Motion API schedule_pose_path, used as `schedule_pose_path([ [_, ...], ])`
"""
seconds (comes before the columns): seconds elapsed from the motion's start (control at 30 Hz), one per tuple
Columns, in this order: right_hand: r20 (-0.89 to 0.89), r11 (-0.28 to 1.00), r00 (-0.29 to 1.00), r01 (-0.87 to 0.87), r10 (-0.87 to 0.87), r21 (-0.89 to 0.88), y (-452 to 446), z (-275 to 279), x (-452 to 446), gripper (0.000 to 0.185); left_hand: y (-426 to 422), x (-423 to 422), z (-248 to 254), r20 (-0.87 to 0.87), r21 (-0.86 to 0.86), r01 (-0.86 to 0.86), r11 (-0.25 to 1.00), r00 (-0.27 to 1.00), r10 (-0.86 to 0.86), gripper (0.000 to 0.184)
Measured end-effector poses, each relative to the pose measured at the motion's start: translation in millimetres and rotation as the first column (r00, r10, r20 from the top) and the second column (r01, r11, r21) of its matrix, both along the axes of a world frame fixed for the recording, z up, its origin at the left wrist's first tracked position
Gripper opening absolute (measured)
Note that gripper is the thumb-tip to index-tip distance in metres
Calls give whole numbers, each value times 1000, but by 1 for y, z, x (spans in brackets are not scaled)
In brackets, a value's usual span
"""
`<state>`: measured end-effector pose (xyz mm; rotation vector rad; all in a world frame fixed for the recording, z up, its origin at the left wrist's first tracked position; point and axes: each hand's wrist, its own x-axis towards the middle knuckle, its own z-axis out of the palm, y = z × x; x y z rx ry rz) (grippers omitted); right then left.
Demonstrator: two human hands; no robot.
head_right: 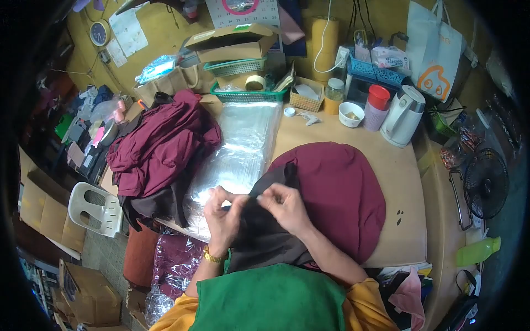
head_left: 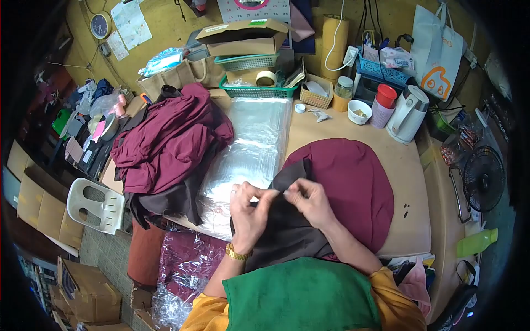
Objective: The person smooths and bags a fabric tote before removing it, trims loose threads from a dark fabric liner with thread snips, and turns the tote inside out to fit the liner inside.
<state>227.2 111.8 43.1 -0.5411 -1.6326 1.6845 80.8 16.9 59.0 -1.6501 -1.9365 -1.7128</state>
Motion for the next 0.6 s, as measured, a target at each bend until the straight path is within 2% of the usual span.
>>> schedule_pose_path([
  [0.03,-9,982,992,122,-124,-141,4,-2,-2,18,3,-3,-3,150,37,-51,998,988,45,20],
  [0.07,-116,971,979,143,-167,-192,16,-9,-1,19,4,-13,-7,313,25,-50,998,949,40,21],
  [0.1,-149,958,969,160,-199,-239,25,-11,3,20,4,-25,-12,468,13,-49,999,883,37,23],
  [0.17,-110,970,966,223,-234,-101,36,-11,10,20,2,-50,-30,533,120,20,993,842,-81,27],
  [0.2,-113,970,965,224,-235,-97,37,-9,10,20,4,-58,-32,330,91,16,996,943,-45,23],
  [0.23,-108,972,967,227,-233,-64,37,-8,10,19,7,-48,-23,330,93,16,996,943,-46,23],
  [0.27,-101,973,968,228,-230,-33,36,-7,10,18,10,-33,-13,167,41,-28,999,986,20,19],
  [0.37,-79,958,955,281,-285,-58,44,-1,13,25,3,-30,-26,-92,-158,-61,986,995,47,21],
  [0.4,-134,935,926,347,-353,-66,50,1,14,23,-1,-33,-23,50,-368,68,927,997,-54,21],
  [0.43,-176,903,887,412,-428,-119,57,8,16,21,-3,-34,-22,208,-538,218,814,970,-123,21],
  [0.47,-157,880,866,470,-474,-68,73,8,25,20,-4,-36,-32,182,-471,189,862,977,-114,21],
  [0.53,-132,851,842,525,-523,-23,80,15,31,20,-5,-37,-39,150,-461,148,875,985,-88,21],
  [0.57,-188,830,817,558,-545,21,77,18,27,20,-6,-38,-41,112,-443,99,891,992,-54,21],
  [0.6,-248,805,790,590,-560,64,76,23,23,23,-4,-38,-45,144,-422,85,903,989,-25,24],
])
